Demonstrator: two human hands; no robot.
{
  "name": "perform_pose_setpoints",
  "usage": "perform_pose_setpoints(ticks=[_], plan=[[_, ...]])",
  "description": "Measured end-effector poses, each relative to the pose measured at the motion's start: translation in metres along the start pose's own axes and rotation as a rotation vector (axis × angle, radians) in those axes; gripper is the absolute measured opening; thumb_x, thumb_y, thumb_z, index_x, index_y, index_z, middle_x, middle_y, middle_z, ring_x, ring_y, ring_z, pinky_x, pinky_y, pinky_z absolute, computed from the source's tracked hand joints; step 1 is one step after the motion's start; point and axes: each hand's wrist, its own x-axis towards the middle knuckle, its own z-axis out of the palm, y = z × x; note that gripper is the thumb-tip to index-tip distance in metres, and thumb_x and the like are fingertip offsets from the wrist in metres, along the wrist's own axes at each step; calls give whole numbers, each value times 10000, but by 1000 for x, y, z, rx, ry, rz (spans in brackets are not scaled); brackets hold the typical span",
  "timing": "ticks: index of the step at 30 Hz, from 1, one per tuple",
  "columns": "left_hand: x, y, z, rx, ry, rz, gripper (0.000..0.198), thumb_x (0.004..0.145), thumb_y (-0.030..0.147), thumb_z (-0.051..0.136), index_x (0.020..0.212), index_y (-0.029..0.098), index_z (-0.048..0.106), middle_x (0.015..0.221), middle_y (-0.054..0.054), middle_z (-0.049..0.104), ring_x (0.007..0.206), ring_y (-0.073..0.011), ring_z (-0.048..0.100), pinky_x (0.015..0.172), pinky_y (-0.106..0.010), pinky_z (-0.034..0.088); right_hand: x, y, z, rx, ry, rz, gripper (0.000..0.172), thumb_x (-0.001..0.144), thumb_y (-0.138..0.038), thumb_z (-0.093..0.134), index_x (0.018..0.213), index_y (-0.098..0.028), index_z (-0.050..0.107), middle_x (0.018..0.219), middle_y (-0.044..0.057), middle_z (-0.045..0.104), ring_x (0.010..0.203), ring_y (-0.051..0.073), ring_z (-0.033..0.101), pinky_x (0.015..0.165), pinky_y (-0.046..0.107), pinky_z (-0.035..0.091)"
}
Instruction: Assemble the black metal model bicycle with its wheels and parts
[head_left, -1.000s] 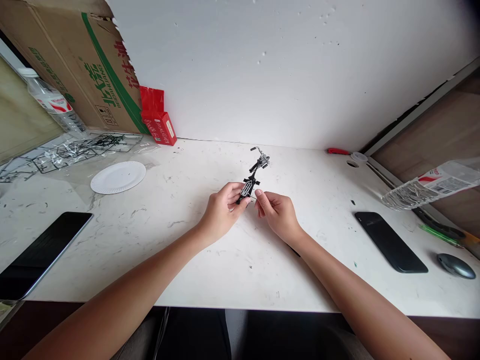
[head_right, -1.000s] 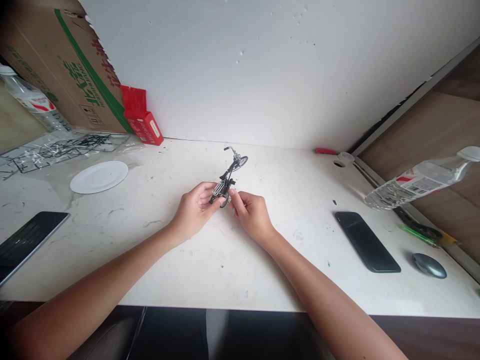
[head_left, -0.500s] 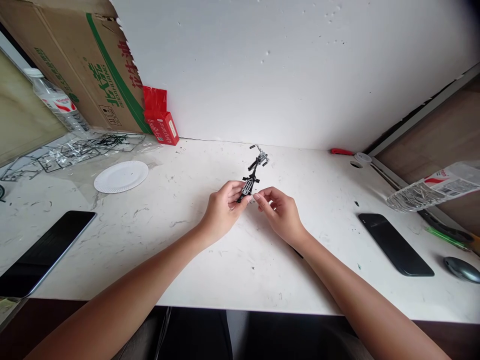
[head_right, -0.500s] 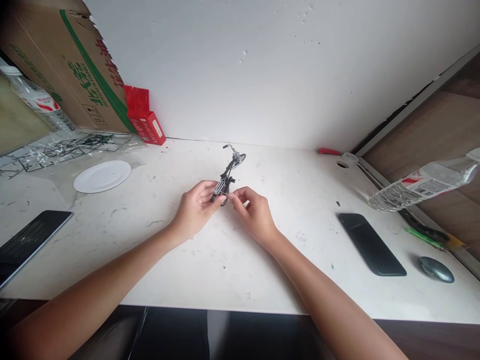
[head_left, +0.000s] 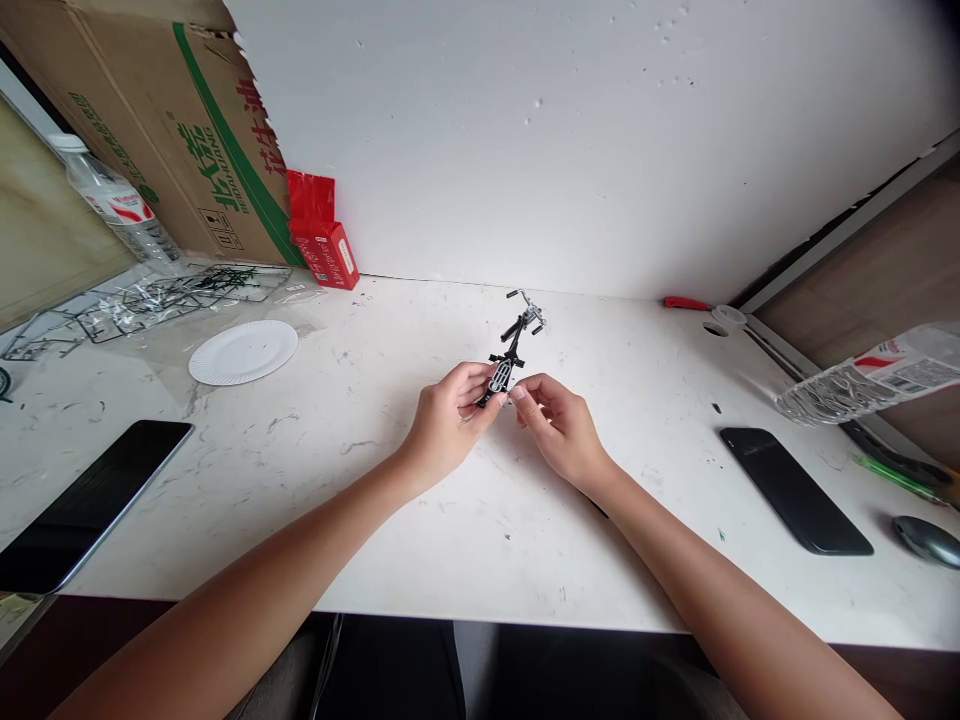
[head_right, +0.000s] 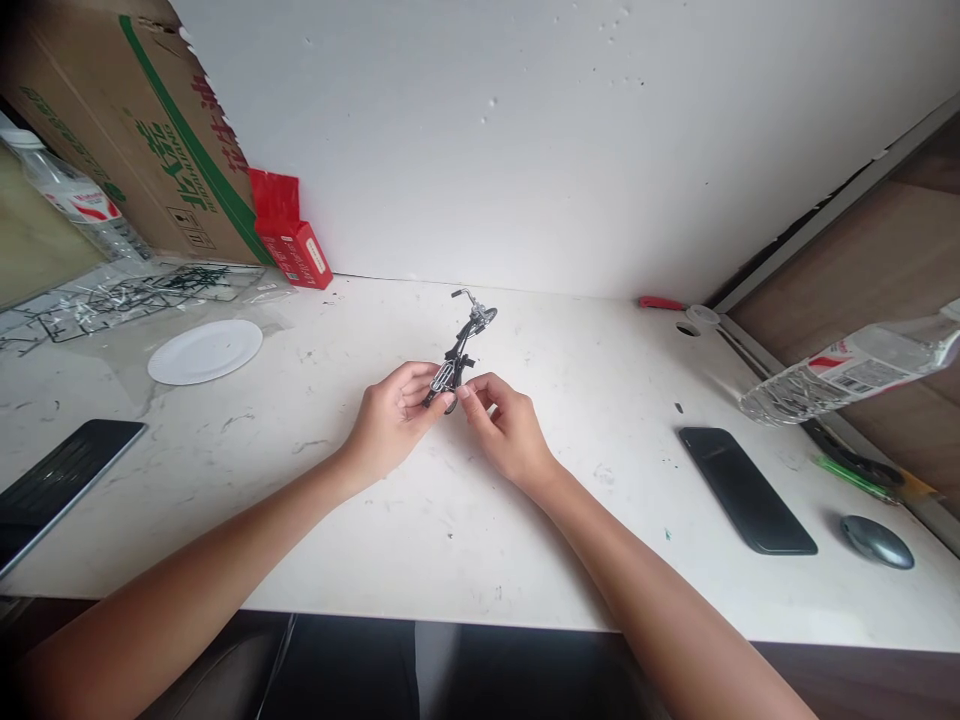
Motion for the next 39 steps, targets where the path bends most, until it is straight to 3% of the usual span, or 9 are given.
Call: perform_pose_setpoints(ticks=[3,10,15,23,33,39], plan=[[0,0,0,-10,2,-16,347,948,321,784,1260,211,679,1376,-137,751,1295,-279,727,1094,-428,630,0,2,1,-18,17,-4,393,1051,-621,584,1013,-241,676,915,40,721,726,165,624,620,306,460],[0,1,3,-80,-9,-49,318,938,300,784,1222,201,679,1593,-147,602,1289,-292,731,1068,-428,645,1,5,2,-59,40,8,493,1059,-650,544,817,-233,644,744,17,671,655,160,552,614,311,416],[1,-2,3,-104,-20,-109,377,928,321,799,1259,184,680,1534,-168,651,1212,-296,768,1054,-454,647,2,4,2,-56,27,23,559,1074,-669,483,770,-224,632,702,13,642,613,150,509,595,314,404],[4,-7,0,-96,5,-125,370,926,328,804,1244,180,688,1574,-166,615,1242,-296,751,1103,-471,619,2,1,-1,-39,6,-3,369,1024,-604,635,995,-242,695,835,22,687,706,165,585,565,295,429],[0,1,1,-60,-14,-78,312,931,291,791,1202,196,672,1580,-151,614,1270,-302,742,1082,-456,639,2,4,-1,-59,-16,53,549,1072,-666,491,820,-220,692,693,5,635,577,136,457,567,310,382],[0,-1,1,10,43,1,296,934,293,788,1190,214,662,1576,-142,620,1295,-304,729,1117,-468,620,1,1,-1,3,8,8,428,1031,-660,591,1015,-247,704,827,28,682,712,173,590,597,309,442]])
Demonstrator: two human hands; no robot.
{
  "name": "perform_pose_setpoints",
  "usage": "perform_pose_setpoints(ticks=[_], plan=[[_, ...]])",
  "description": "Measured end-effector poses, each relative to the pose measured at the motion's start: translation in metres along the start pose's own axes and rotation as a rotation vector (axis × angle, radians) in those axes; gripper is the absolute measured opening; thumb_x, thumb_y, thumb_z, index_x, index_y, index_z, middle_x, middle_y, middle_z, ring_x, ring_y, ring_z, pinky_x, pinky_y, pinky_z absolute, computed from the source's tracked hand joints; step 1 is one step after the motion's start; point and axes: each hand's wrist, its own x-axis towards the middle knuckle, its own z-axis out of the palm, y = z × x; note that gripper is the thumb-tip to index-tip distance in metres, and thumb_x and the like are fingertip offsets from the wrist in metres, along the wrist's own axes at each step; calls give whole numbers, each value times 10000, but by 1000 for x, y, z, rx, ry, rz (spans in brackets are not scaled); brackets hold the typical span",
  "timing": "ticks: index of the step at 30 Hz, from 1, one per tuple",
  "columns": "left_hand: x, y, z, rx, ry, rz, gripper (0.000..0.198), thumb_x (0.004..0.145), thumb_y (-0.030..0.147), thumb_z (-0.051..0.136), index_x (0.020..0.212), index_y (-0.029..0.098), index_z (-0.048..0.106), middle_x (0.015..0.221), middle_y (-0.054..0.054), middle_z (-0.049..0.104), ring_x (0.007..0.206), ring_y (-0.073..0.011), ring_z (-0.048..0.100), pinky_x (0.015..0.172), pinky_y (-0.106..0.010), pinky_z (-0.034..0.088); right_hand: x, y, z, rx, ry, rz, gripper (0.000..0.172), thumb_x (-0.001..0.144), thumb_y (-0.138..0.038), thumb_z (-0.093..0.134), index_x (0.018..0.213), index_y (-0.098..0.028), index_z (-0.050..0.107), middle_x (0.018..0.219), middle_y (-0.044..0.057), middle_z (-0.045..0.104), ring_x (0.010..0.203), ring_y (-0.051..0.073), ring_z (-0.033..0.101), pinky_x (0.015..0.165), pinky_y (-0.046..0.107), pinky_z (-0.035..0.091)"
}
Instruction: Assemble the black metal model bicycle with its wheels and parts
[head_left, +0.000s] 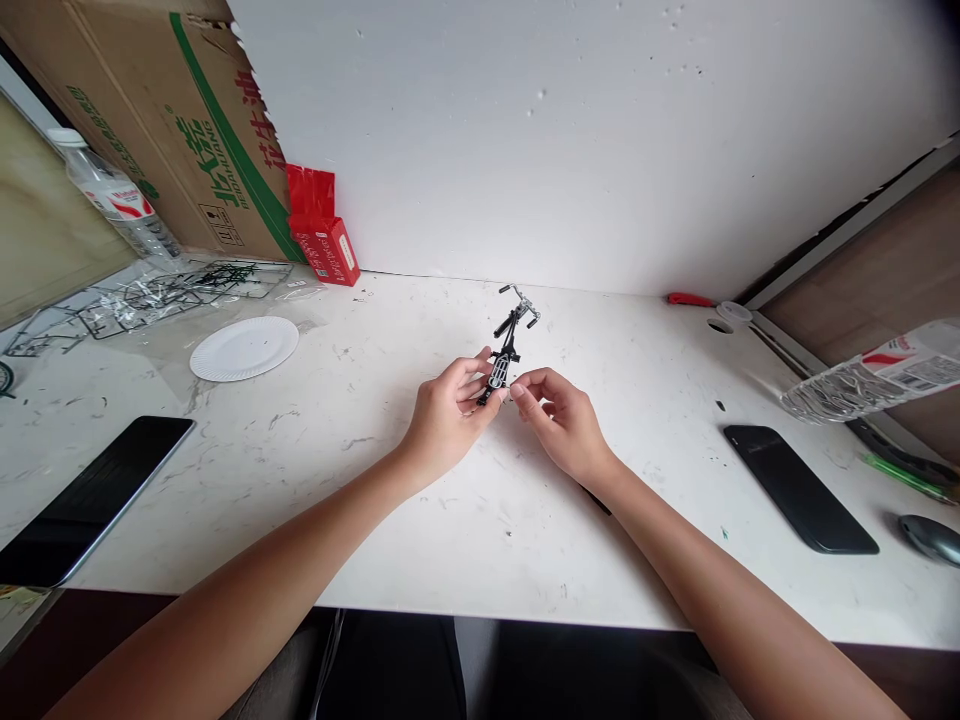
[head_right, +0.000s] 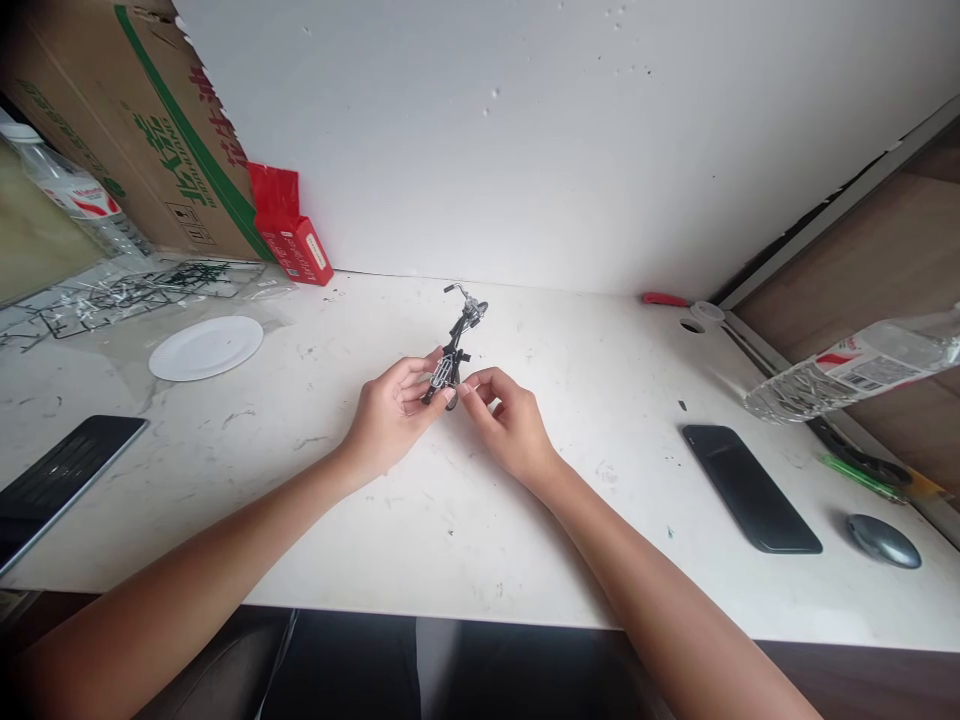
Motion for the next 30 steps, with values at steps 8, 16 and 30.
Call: perform_pose_setpoints(ticks=[8,16,30], plan=[[-1,8,-1,25,-33,31,267,938,292,781,1151,211,642,1610,-145,583,1269,-310,744,1046,-443,663,2,1,0,-12,-11,0,493,1056,-656,541,868,-230,703,790,28,677,695,169,566,624,322,442],[-1,8,-2,52,-25,43,268,942,281,773,1165,211,642,1610,-145,583,1301,-318,726,1055,-447,659,-1,-3,-1,38,1,-23,406,1023,-638,621,1036,-236,678,869,37,680,800,187,622,623,298,474],[-1,9,-1,33,-39,30,263,933,285,781,1139,210,636,1589,-146,605,1269,-313,744,1037,-442,667,0,2,-1,-6,-46,6,533,1084,-672,445,902,-228,676,735,21,648,655,170,550,618,322,435]])
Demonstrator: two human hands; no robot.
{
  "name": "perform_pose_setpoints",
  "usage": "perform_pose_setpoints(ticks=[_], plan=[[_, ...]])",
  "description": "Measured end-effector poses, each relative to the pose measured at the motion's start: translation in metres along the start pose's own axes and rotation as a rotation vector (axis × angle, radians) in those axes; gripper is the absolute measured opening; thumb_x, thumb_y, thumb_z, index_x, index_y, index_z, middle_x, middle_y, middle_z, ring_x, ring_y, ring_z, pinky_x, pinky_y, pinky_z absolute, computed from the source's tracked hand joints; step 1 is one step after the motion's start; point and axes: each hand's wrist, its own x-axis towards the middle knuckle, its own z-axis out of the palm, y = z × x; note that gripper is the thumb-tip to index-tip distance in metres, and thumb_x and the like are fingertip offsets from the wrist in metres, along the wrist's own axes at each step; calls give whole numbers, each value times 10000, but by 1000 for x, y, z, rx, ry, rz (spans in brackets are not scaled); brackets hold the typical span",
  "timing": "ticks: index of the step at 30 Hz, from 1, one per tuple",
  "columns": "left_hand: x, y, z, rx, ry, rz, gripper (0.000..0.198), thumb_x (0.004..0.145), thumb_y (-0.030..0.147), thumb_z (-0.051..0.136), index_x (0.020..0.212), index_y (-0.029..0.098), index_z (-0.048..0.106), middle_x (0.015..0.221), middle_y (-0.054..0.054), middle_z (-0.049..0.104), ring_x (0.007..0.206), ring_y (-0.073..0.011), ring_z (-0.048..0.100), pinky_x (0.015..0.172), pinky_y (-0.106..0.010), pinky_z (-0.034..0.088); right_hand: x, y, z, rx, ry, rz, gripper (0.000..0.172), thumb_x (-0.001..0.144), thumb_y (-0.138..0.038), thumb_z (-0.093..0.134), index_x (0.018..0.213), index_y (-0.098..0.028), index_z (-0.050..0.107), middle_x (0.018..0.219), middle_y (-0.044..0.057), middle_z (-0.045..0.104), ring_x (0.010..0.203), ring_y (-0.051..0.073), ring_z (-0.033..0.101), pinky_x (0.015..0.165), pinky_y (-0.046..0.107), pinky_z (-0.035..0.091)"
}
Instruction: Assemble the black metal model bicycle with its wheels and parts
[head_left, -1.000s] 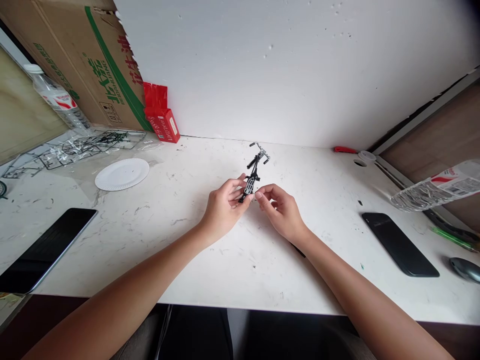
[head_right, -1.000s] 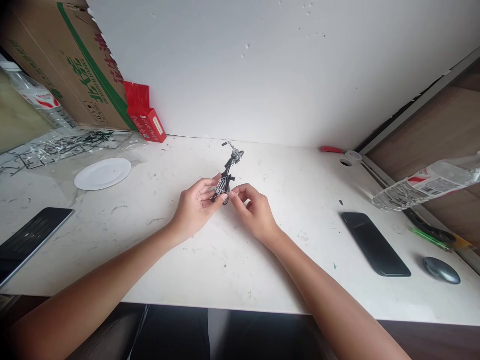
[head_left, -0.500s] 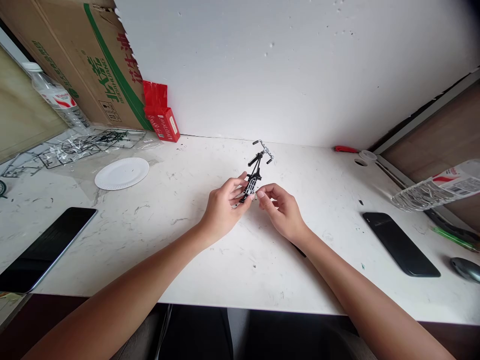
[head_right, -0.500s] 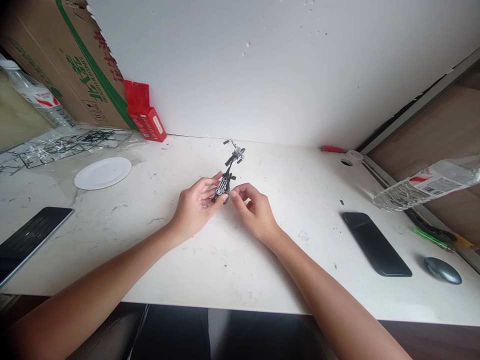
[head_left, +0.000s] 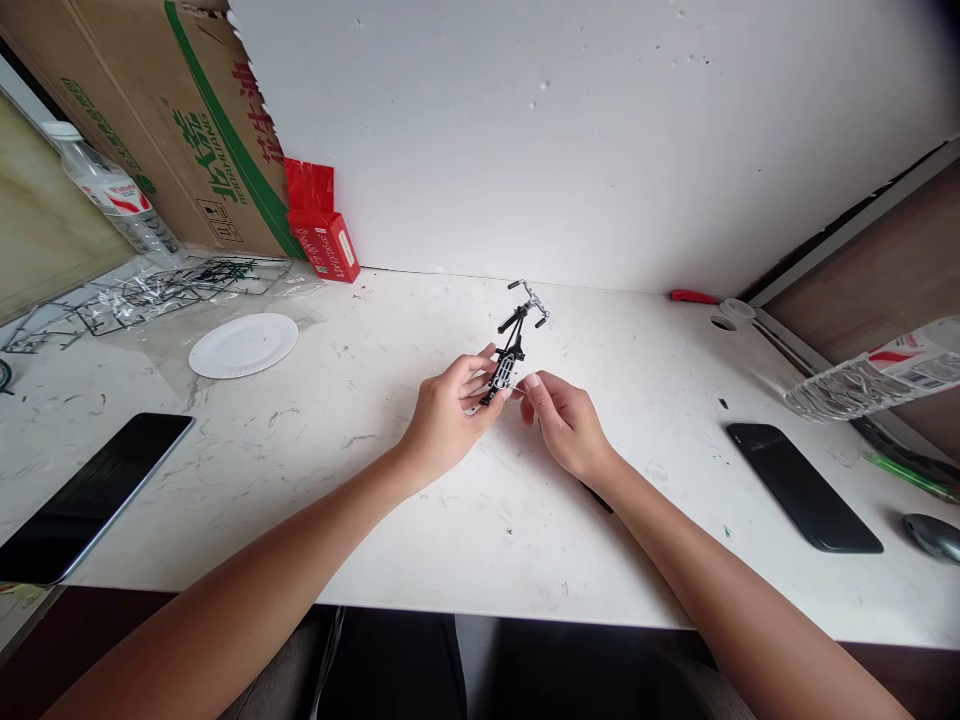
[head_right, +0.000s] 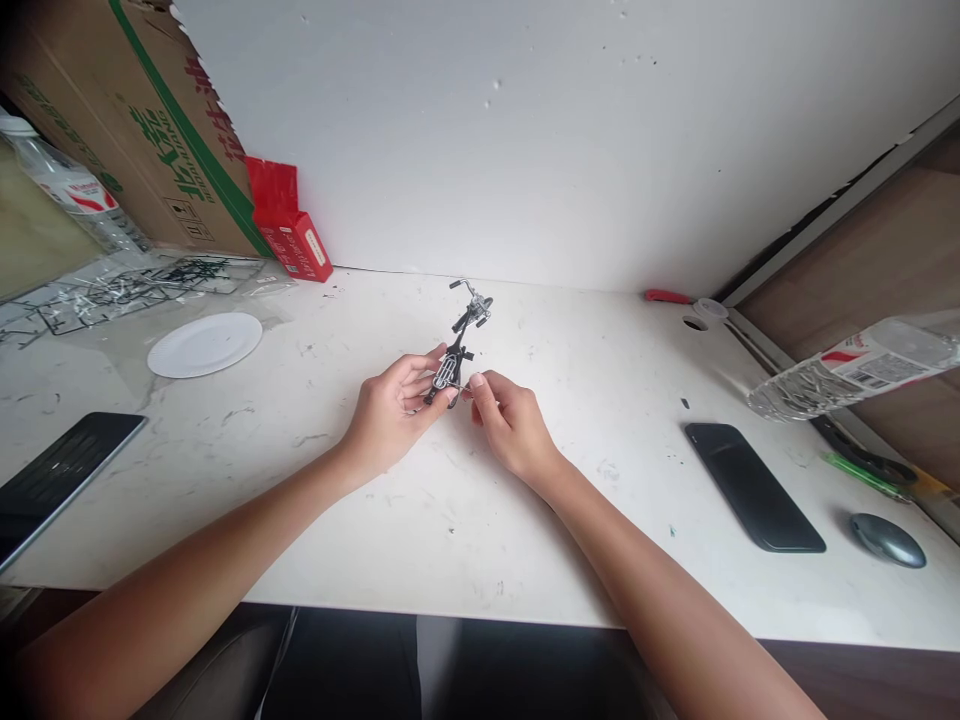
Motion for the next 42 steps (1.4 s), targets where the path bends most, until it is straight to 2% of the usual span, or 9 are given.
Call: perform_pose_setpoints(ticks=[4,7,10,14,21,28,36,42], plan=[[1,0,-1,1,7,-8,261,930,264,781,1140,211,635,1592,-143,602,1276,-312,740,1041,-438,666,0,-1,1,48,8,-15,388,1028,-632,617,1022,-244,638,812,12,651,724,176,602,636,307,472],[1,1,-1,-9,5,-10,266,930,259,781,1148,209,637,1592,-144,602,1280,-310,738,1048,-437,662,0,-2,1,24,3,-20,414,1041,-638,586,948,-241,660,831,24,664,735,175,594,634,307,463],[1,1,0,-23,-6,-13,264,929,261,782,1145,205,641,1596,-146,598,1283,-309,737,1033,-426,669,0,-3,1,-12,-7,-14,522,1068,-671,493,869,-231,691,785,26,665,676,165,552,623,316,442],[1,2,1,-32,-10,-21,261,925,256,786,1138,201,645,1581,-154,611,1266,-308,746,1007,-423,678,0,-2,1,-20,-3,7,590,1080,-690,430,848,-226,709,750,23,652,628,159,528,609,323,436],[2,0,-1,-30,-3,-60,272,916,250,794,1148,204,660,1567,-151,625,1278,-320,738,1041,-460,662,1,-1,2,3,52,-21,426,1029,-645,599,924,-244,699,851,44,698,755,194,612,635,330,490],[3,-6,-2,-50,-15,-115,336,910,284,810,1212,189,697,1430,-166,721,1266,-310,743,1084,-494,635,1,0,2,-39,75,-4,405,1026,-622,620,916,-243,713,881,53,735,760,194,639,613,329,490],[6,-9,-6,22,-56,-124,338,902,288,812,1211,191,716,1330,-138,771,1219,-294,761,1079,-481,640,3,3,2,-53,17,-62,323,1047,-529,615,934,-241,705,963,57,730,840,197,652,627,318,524],[7,-9,-7,80,-62,-119,333,898,281,809,1203,184,716,1283,-136,786,1199,-289,765,1024,-435,667,5,6,2,-64,-4,-61,339,1045,-553,599,951,-244,701,972,62,730,826,201,646,624,325,536]])
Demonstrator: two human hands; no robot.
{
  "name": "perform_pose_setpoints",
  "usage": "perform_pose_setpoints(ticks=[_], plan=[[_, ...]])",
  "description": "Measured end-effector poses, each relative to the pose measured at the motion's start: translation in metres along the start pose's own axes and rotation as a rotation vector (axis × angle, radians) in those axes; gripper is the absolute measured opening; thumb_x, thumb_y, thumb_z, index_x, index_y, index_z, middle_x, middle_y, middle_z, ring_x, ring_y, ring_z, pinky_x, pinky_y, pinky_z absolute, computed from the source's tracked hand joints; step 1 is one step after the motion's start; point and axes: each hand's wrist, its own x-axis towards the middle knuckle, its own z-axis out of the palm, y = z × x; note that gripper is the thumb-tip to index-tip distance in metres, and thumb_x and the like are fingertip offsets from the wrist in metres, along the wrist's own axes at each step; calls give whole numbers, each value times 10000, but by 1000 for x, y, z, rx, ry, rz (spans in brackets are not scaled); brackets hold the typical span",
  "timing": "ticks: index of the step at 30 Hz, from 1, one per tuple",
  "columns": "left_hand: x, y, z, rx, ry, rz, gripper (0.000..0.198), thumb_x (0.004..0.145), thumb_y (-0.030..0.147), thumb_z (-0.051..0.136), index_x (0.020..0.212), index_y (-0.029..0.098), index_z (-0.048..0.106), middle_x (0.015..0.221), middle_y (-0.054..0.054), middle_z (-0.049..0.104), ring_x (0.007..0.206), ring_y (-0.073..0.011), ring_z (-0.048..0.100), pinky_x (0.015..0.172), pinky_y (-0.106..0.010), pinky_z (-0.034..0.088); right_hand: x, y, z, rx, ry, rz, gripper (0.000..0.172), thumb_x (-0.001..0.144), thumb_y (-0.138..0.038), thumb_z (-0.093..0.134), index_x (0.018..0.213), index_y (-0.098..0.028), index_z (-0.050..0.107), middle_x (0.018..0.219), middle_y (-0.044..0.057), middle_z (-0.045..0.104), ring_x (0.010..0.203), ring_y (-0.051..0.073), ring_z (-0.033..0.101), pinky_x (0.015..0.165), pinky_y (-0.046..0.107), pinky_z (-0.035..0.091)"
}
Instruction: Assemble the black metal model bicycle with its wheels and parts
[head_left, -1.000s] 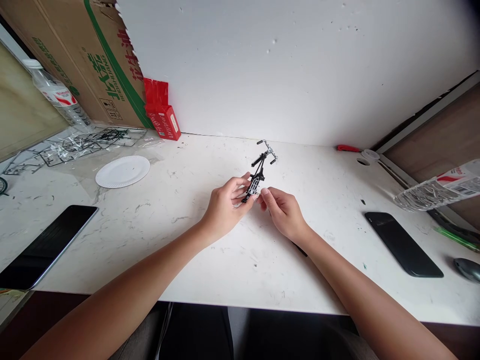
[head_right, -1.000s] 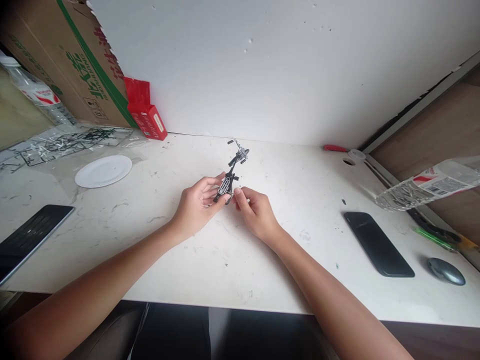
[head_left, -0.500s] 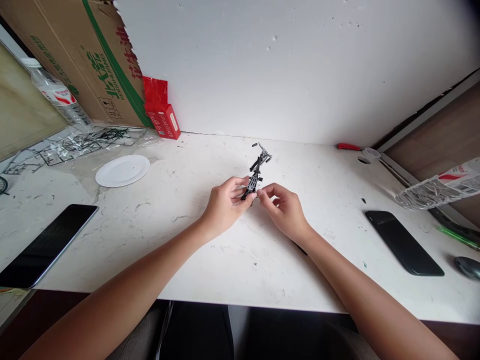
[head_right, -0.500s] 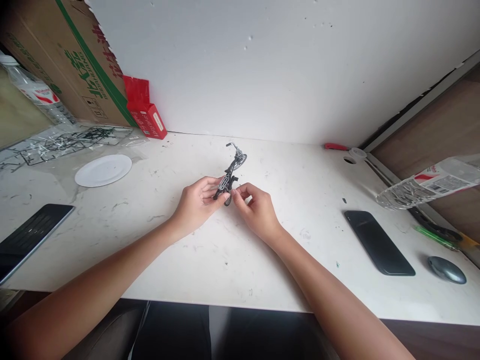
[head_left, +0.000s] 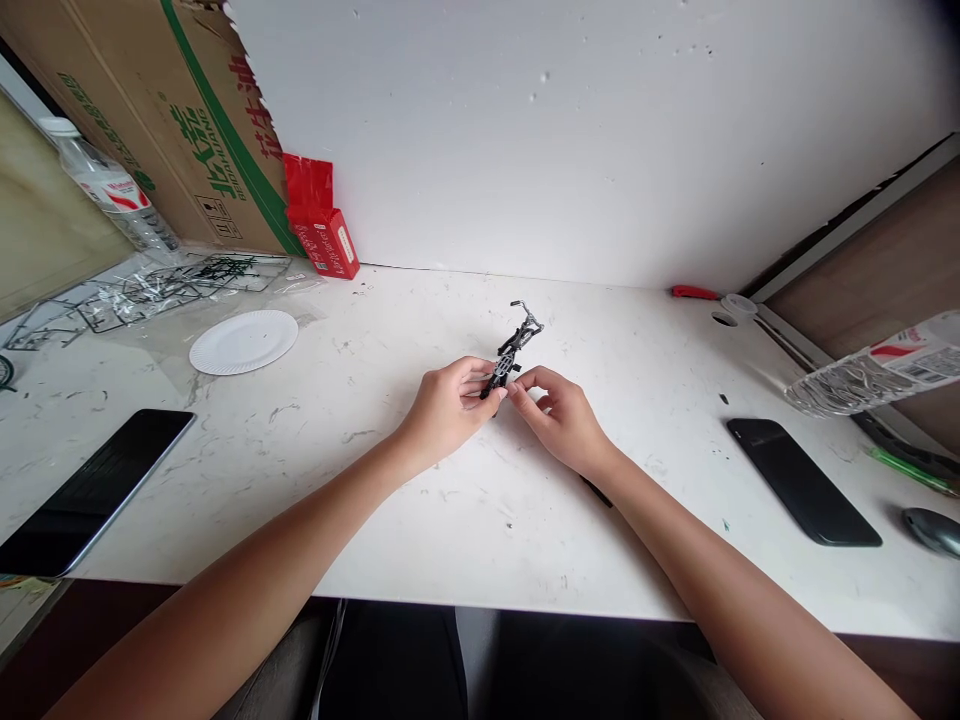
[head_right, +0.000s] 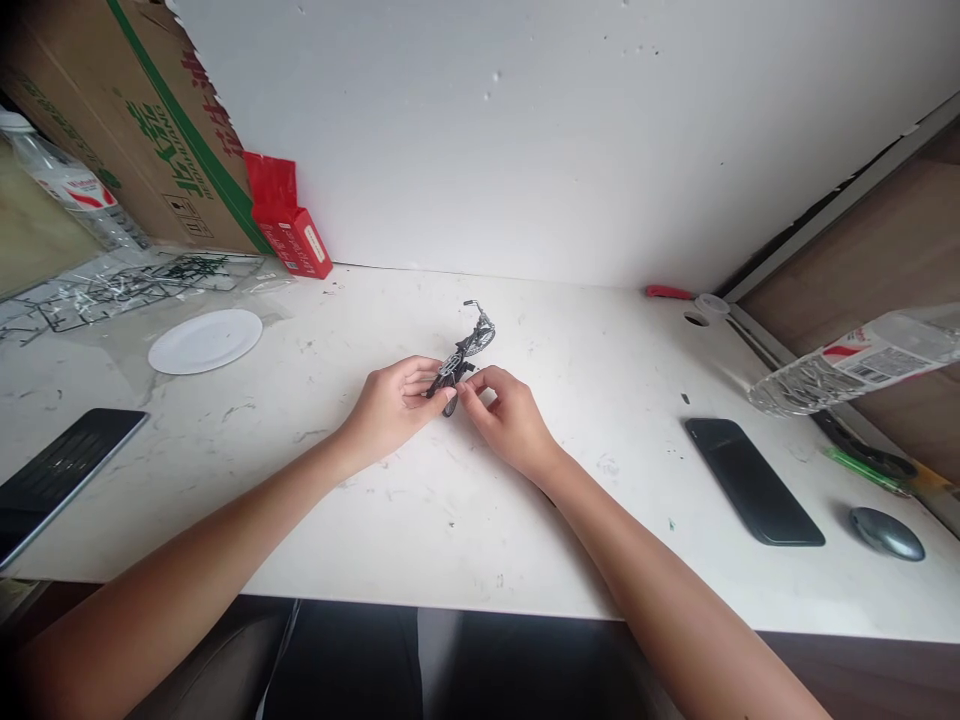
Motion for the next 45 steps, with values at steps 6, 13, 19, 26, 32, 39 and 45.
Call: perform_pose_setpoints(ticks=[6,13,19,26,32,39,45], plan=[[-1,-3,3,42,-30,81,409,860,205,812,1253,189,696,1303,-137,778,1232,-290,752,971,-388,683,1,2,-1,-20,-20,-24,321,1054,-521,578,923,-242,669,968,59,707,845,202,631,635,320,528],[-3,-4,1,154,-52,84,474,872,199,785,1332,220,677,1146,-108,821,1088,-254,795,911,-373,685,2,4,0,-19,2,-11,251,1041,-438,594,897,-237,638,929,46,676,811,188,596,634,310,506],[-4,-3,-1,287,-57,109,562,873,222,791,1411,248,633,1116,-102,816,1000,-243,799,887,-386,677,1,2,-1,-31,-6,43,250,1014,-422,611,858,-228,636,880,37,674,741,179,577,628,325,483],[-1,-3,-3,331,-49,117,508,854,205,798,1340,248,657,1034,-54,818,861,-197,784,804,-338,664,3,6,-2,-82,5,86,225,974,-378,624,810,-224,619,850,16,687,685,158,556,646,328,450],[0,-6,-4,346,-40,144,320,856,181,771,1170,222,730,899,-32,789,757,-171,756,732,-294,638,4,6,-2,-105,-9,65,233,960,-365,614,776,-223,606,787,10,662,715,168,556,670,323,444],[-1,-5,-3,319,-62,144,110,875,184,721,981,197,747,860,-30,782,726,-152,732,701,-258,601,4,5,-1,-113,3,60,225,948,-349,619,766,-216,610,771,4,654,703,159,543,668,314,439],[0,-7,-3,320,-67,149,32,870,185,708,898,196,720,842,-29,773,719,-153,717,689,-257,581,3,6,-1,-113,-11,55,231,970,-356,592,785,-221,616,785,9,657,690,160,537,640,311,433]])
